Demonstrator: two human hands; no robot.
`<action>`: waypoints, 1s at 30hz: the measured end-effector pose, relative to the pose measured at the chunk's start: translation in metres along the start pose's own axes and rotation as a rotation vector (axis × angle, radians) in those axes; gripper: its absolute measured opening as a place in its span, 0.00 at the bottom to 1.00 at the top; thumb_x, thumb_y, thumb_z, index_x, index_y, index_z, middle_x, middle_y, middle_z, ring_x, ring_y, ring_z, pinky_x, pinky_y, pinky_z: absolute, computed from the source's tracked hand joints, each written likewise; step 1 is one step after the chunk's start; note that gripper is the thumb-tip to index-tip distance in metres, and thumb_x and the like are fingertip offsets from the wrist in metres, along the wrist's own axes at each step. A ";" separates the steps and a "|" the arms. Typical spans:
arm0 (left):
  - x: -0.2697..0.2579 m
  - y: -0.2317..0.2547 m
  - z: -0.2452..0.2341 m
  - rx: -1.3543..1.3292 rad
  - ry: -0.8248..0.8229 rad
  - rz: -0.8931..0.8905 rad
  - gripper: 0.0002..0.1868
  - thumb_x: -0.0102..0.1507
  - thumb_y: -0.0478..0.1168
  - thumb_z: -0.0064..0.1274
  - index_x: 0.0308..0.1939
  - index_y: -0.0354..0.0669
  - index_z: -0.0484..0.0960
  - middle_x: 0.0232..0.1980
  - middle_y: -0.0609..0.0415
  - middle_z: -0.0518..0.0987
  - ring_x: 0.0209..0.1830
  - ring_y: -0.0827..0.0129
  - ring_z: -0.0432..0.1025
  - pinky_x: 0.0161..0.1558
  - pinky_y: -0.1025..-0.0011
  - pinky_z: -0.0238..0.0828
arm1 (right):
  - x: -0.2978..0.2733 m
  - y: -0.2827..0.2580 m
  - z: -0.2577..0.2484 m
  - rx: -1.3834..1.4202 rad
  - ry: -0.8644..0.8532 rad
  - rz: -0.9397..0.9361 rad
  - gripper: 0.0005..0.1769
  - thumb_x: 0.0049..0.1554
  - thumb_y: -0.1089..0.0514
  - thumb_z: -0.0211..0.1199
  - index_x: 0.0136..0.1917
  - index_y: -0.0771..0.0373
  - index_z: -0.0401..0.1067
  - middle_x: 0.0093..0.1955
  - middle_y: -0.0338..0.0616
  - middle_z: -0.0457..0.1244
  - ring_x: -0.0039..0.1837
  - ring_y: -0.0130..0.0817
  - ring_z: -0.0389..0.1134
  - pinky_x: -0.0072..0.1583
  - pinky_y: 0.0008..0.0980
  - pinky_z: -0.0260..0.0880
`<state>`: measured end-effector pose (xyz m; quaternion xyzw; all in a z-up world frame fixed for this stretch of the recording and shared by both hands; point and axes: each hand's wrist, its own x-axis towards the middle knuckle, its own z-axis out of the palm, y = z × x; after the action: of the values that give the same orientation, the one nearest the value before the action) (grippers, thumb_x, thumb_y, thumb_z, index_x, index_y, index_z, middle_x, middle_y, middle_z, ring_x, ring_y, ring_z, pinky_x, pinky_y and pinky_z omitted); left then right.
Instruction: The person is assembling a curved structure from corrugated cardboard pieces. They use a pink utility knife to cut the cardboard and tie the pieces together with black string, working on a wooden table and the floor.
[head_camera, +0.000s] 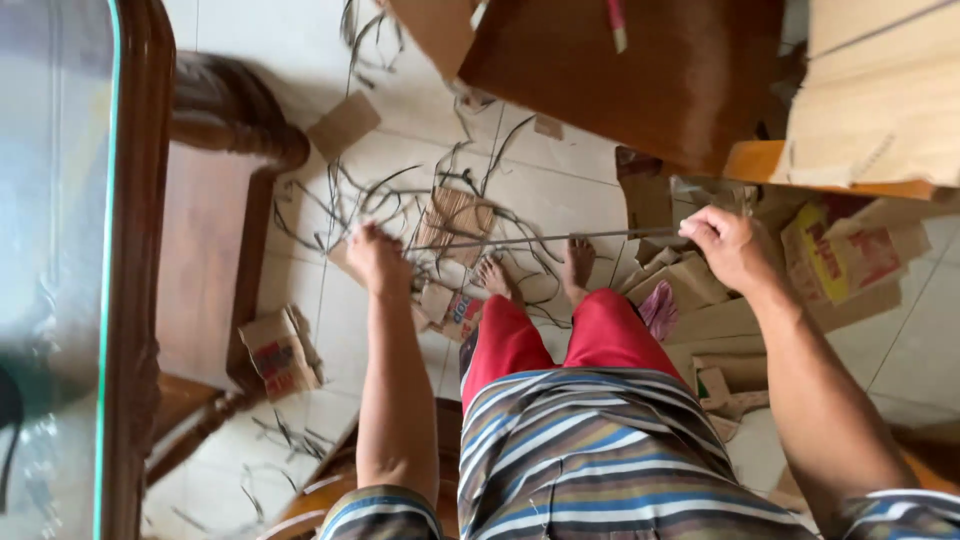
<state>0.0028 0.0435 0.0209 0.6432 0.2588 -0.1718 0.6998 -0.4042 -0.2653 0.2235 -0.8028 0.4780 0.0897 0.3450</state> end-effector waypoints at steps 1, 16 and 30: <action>-0.008 0.019 -0.001 0.008 -0.031 0.002 0.08 0.68 0.35 0.49 0.33 0.43 0.77 0.19 0.55 0.65 0.11 0.65 0.63 0.13 0.68 0.57 | -0.006 -0.003 -0.010 0.012 0.025 0.017 0.08 0.68 0.50 0.62 0.53 0.52 0.79 0.43 0.52 0.71 0.51 0.58 0.72 0.54 0.53 0.71; -0.032 0.087 -0.002 -0.040 0.186 -0.251 0.13 0.65 0.20 0.30 0.33 0.41 0.63 0.25 0.55 0.67 0.17 0.74 0.56 0.16 0.73 0.52 | -0.083 0.012 -0.045 0.157 0.313 0.464 0.22 0.75 0.40 0.55 0.49 0.58 0.70 0.43 0.47 0.65 0.41 0.45 0.62 0.37 0.46 0.57; -0.349 0.054 0.150 0.538 -1.618 -0.117 0.15 0.71 0.49 0.53 0.45 0.41 0.85 0.21 0.59 0.73 0.19 0.77 0.69 0.30 0.80 0.71 | -0.078 -0.015 0.017 0.566 0.385 -0.167 0.08 0.69 0.56 0.60 0.53 0.62 0.76 0.35 0.45 0.64 0.44 0.33 0.66 0.49 0.39 0.70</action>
<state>-0.2265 -0.1310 0.2738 0.4524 -0.3374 -0.6697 0.4828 -0.4300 -0.1948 0.2545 -0.7140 0.4727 -0.2280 0.4634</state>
